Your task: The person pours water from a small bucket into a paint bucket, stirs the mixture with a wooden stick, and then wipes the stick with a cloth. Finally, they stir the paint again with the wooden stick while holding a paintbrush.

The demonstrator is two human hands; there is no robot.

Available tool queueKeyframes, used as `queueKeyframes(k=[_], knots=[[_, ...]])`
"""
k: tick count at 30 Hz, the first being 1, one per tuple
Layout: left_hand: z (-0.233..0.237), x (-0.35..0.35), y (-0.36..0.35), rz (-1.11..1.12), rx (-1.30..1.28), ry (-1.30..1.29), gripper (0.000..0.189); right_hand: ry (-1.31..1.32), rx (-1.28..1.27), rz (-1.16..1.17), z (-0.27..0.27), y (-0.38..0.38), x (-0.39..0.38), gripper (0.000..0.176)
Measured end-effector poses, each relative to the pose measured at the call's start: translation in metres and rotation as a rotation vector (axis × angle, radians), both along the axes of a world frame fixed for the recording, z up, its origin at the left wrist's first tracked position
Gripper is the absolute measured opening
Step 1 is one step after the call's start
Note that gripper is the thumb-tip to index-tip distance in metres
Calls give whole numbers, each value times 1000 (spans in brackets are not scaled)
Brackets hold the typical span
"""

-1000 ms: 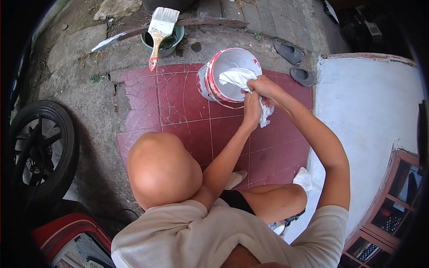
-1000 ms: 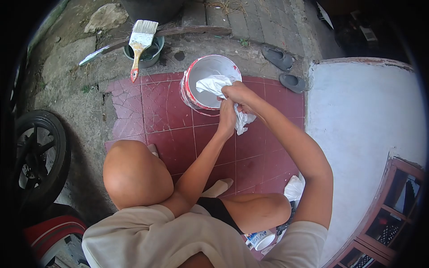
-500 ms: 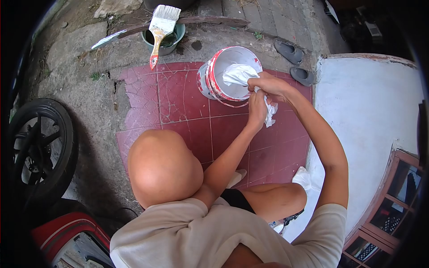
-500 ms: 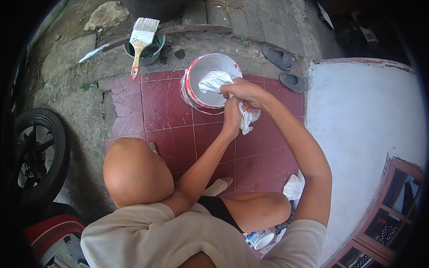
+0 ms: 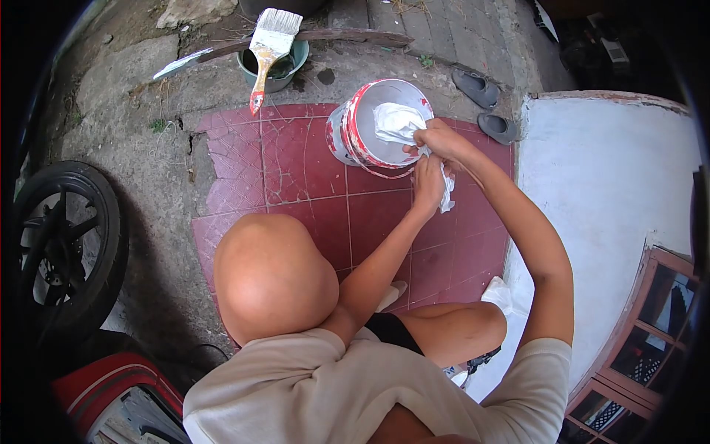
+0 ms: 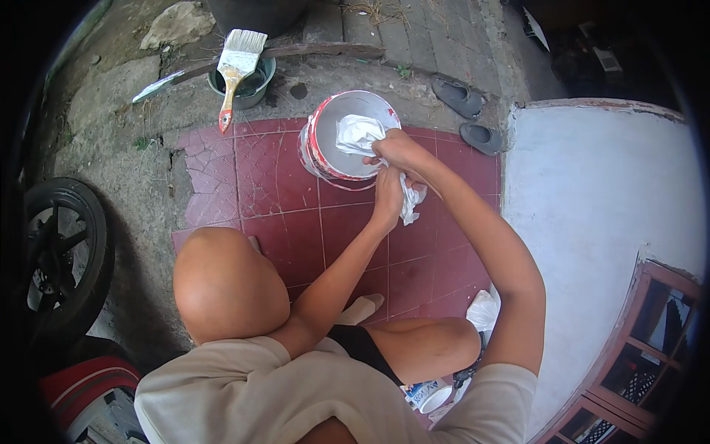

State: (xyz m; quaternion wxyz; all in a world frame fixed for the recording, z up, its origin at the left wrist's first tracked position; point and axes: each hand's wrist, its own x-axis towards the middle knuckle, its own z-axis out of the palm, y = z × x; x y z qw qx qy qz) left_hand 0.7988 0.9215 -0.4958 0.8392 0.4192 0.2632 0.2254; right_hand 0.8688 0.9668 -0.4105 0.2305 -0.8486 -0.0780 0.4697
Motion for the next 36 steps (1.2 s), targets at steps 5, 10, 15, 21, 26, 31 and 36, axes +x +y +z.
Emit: queueKeyframes(k=[5, 10, 15, 21, 26, 31, 36], knots=[[36, -18, 18, 54, 22, -1, 33, -79, -44, 95, -8, -4, 7, 17], [19, -9, 9, -21, -280, -106, 32, -97, 3, 114, -13, -9, 9, 19], [18, -7, 3, -26, -295, -83, 36, -136, -28, 324, 0, -3, 0, 40], [1, 2, -9, 47, -276, -105, 39, -177, -188, 357, -10, -1, 7, 50], [-13, 8, -14, 24, -205, -92, 40, -242, -161, 319, -17, 1, 10, 40], [4, -1, -5, -93, -324, -82, 44, -268, -125, 401, 0, 8, 7, 33], [6, 5, -12, -56, -352, -117, 44, -412, -193, 373, -13, 0, 10, 31]])
